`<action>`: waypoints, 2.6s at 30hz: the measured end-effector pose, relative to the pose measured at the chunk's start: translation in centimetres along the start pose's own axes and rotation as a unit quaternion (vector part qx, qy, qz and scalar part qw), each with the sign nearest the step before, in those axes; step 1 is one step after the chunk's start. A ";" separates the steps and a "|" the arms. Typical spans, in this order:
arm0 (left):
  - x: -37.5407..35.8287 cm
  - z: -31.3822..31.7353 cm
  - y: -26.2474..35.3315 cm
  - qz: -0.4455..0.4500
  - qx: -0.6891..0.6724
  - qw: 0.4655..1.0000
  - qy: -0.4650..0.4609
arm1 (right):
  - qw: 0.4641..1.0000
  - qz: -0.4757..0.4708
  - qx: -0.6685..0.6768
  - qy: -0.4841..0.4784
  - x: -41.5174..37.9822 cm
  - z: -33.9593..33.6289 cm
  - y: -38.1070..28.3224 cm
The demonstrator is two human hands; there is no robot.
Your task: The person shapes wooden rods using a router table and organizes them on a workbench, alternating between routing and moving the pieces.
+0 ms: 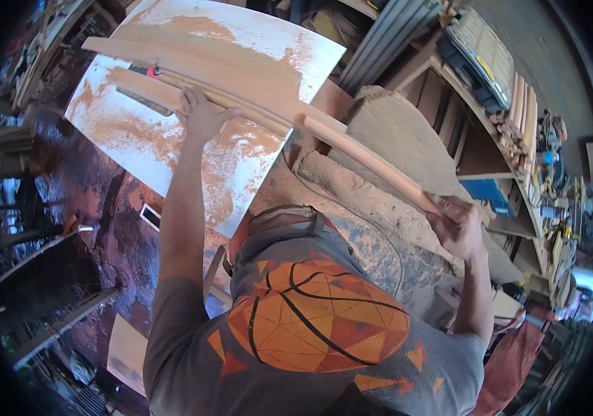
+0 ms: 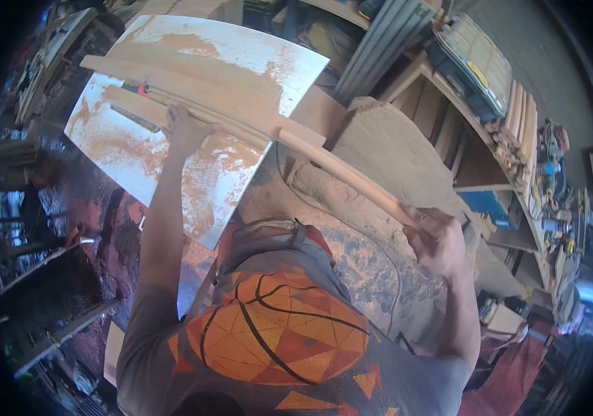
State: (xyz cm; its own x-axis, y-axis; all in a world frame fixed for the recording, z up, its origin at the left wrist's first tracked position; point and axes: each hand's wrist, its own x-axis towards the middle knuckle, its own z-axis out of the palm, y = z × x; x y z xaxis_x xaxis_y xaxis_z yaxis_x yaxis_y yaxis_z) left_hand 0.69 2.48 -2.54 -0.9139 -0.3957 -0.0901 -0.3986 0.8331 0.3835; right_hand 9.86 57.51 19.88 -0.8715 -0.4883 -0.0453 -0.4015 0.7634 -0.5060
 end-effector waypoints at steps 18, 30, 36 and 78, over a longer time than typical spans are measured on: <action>-0.2 -0.4 0.0 -0.013 -0.034 0.999 -0.008 | 0.981 -0.157 -0.113 -0.031 4.6 -0.2 -2.5; -0.3 -1.4 0.9 -0.012 -0.031 0.999 -0.002 | 0.963 -0.203 -0.172 -0.038 6.7 -1.6 -5.0; -0.6 -1.5 0.9 -0.019 -0.012 1.000 -0.008 | 0.951 -0.209 -0.224 -0.050 7.7 -2.3 -7.5; 5.7 -5.0 -6.0 -0.027 -0.021 0.999 -0.005 | 0.933 -0.231 -0.233 -0.146 17.7 -0.8 -14.6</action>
State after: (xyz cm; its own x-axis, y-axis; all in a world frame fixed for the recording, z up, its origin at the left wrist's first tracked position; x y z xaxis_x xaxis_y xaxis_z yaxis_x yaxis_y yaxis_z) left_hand -1.76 -6.70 -0.78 -0.8922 -0.4352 -0.1204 -0.4434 0.7937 0.4165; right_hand 0.11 38.08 27.13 -0.4890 -0.8530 -0.1822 -0.8531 0.5112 -0.1039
